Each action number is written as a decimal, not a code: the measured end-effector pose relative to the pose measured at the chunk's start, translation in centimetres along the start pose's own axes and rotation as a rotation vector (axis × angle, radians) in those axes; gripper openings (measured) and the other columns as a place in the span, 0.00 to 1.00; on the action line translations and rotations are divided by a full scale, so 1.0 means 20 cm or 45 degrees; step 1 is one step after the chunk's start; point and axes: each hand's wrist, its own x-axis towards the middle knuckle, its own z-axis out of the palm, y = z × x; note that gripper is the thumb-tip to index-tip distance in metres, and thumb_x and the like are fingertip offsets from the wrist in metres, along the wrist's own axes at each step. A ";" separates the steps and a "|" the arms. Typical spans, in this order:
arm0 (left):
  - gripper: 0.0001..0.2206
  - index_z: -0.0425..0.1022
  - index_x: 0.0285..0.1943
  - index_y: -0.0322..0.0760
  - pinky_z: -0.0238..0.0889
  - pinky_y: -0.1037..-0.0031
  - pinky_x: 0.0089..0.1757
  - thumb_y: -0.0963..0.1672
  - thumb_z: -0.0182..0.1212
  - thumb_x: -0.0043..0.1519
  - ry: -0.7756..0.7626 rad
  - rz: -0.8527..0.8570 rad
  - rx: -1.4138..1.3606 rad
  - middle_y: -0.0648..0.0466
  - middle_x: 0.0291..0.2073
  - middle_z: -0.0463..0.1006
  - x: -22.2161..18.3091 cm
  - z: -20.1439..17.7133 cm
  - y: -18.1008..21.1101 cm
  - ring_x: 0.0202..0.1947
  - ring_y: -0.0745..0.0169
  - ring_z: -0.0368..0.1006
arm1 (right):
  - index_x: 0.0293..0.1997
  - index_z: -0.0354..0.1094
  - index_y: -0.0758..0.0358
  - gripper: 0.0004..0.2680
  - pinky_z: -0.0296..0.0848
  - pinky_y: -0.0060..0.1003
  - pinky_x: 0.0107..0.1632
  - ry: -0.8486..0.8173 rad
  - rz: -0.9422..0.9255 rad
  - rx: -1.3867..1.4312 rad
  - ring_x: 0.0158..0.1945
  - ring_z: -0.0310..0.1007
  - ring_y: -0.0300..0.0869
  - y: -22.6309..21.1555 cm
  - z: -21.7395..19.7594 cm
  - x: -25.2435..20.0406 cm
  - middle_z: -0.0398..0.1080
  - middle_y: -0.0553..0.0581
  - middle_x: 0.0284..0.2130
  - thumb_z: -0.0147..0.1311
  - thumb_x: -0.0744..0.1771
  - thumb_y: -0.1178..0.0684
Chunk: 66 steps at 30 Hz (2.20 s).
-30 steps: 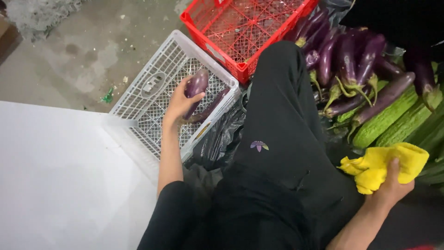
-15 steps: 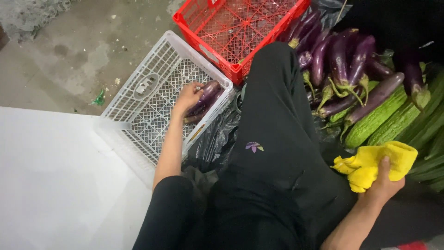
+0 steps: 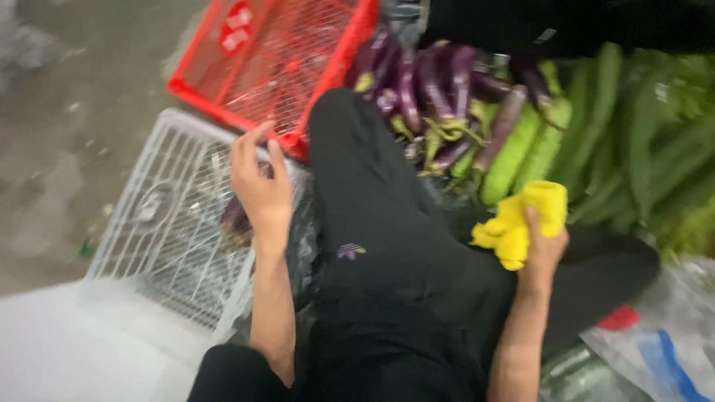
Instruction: The person is sitting on the floor cleaning eggplants by wiping them individually with a yellow cloth and then placing them into a crate.
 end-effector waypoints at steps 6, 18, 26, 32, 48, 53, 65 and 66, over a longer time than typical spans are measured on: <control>0.07 0.80 0.49 0.41 0.66 0.65 0.53 0.40 0.54 0.70 -0.214 0.211 -0.467 0.54 0.41 0.78 0.08 0.31 0.34 0.48 0.52 0.76 | 0.56 0.72 0.62 0.15 0.77 0.38 0.44 -0.053 0.029 -0.022 0.43 0.77 0.40 -0.06 0.03 -0.02 0.75 0.55 0.41 0.70 0.67 0.51; 0.15 0.73 0.62 0.28 0.68 0.59 0.53 0.33 0.44 0.70 -0.350 -0.176 -0.638 0.37 0.49 0.75 0.13 0.35 -0.32 0.51 0.50 0.72 | 0.54 0.70 0.62 0.14 0.72 0.43 0.45 -0.076 0.102 -0.083 0.41 0.72 0.41 -0.22 0.11 -0.09 0.72 0.55 0.37 0.69 0.67 0.50; 0.17 0.67 0.68 0.37 0.66 0.63 0.57 0.42 0.55 0.71 -0.513 -0.503 -0.928 0.40 0.58 0.72 -0.09 0.46 -0.41 0.58 0.54 0.70 | 0.52 0.70 0.60 0.14 0.73 0.41 0.42 -0.078 0.215 -0.116 0.38 0.71 0.41 -0.31 0.11 -0.12 0.70 0.53 0.35 0.69 0.66 0.48; 0.13 0.72 0.60 0.35 0.63 0.62 0.58 0.41 0.59 0.67 -0.466 -0.348 -0.810 0.40 0.54 0.76 -0.13 0.52 -0.54 0.57 0.49 0.71 | 0.53 0.70 0.59 0.14 0.73 0.39 0.39 -0.079 0.292 -0.142 0.36 0.70 0.40 -0.23 -0.03 -0.16 0.68 0.52 0.33 0.69 0.67 0.46; 0.29 0.56 0.70 0.39 0.68 0.68 0.58 0.59 0.41 0.71 -0.361 0.040 -1.008 0.43 0.60 0.66 -0.07 0.18 0.54 0.63 0.52 0.68 | 0.72 0.55 0.54 0.34 0.61 0.44 0.71 -0.330 -0.247 0.102 0.66 0.59 0.41 -0.91 0.40 -0.42 0.60 0.55 0.64 0.31 0.67 0.18; 0.38 0.57 0.74 0.35 0.62 0.60 0.60 0.46 0.71 0.55 -0.846 -0.098 -1.003 0.43 0.58 0.69 -0.34 0.39 0.69 0.59 0.48 0.70 | 0.41 0.72 0.54 0.09 0.64 0.32 0.59 -1.080 -0.405 -0.470 0.45 0.72 0.38 -0.98 0.56 -0.14 0.70 0.49 0.37 0.41 0.70 0.52; 0.14 0.78 0.55 0.36 0.70 0.68 0.43 0.38 0.57 0.61 -1.602 0.010 -1.314 0.55 0.31 0.82 -0.36 0.32 0.65 0.32 0.62 0.76 | 0.72 0.58 0.58 0.17 0.41 0.59 0.78 -1.047 -2.129 -1.247 0.77 0.44 0.51 0.44 1.66 0.33 0.58 0.58 0.71 0.45 0.72 0.51; 0.14 0.79 0.54 0.37 0.70 0.71 0.43 0.37 0.59 0.60 -1.566 0.001 -1.320 0.58 0.30 0.83 -0.36 0.33 0.64 0.32 0.65 0.76 | 0.73 0.56 0.58 0.18 0.31 0.70 0.80 -1.061 -2.193 -1.515 0.78 0.41 0.52 0.67 1.73 0.35 0.56 0.55 0.71 0.44 0.72 0.54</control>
